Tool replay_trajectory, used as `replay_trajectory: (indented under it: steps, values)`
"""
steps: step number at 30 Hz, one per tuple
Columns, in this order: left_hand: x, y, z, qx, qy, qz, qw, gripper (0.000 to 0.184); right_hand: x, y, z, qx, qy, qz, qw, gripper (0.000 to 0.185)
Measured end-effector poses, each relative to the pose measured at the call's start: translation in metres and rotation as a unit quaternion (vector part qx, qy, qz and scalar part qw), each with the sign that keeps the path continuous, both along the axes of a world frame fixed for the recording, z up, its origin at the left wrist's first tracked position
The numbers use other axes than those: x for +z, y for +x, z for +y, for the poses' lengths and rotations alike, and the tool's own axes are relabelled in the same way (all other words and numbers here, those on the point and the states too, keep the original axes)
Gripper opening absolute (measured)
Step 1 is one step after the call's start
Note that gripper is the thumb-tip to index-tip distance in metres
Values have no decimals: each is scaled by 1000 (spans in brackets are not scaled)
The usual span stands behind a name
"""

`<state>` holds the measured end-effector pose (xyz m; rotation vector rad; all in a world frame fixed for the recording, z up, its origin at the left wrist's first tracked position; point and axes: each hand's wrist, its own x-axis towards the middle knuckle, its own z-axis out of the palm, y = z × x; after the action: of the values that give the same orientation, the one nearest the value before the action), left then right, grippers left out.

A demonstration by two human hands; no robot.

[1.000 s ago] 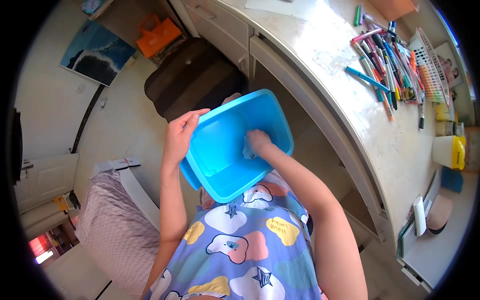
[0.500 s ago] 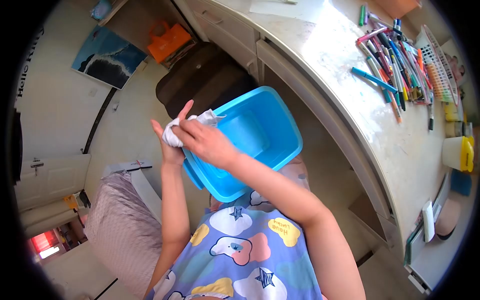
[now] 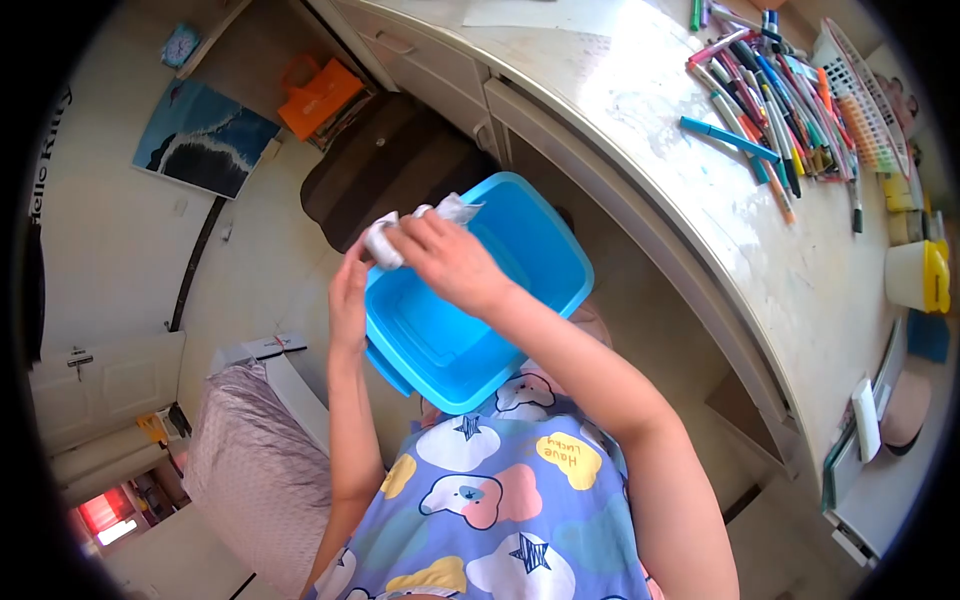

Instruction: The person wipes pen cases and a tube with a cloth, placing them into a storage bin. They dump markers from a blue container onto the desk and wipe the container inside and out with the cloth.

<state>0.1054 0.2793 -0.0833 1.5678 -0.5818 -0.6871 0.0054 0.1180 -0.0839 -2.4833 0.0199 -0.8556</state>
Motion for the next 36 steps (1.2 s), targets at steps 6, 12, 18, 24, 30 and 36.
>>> replay_trajectory:
  steps: [6, 12, 18, 24, 30, 36]
  values:
    - [21, -15, 1, -4, 37, 22, 999, 56, -25, -18, -46, -101, -21, 34, 994, 44]
    - [23, -27, 12, -1, 20, 34, 999, 55, -29, -26, -65, -215, -120, 27, 969, 42]
    - [23, -41, 29, 13, -29, 61, 998, 55, -23, -35, -52, -248, 9, 82, 965, 50]
    - [26, -49, 42, 25, -49, 54, 997, 50, -5, -42, -37, -282, 57, 80, 954, 55]
    - [18, -50, 52, 47, -66, 59, 995, 50, -8, -56, -31, -310, 87, 112, 940, 54]
    - [12, -49, 65, 71, -94, 80, 990, 50, -6, -79, -22, -310, 61, 137, 939, 53]
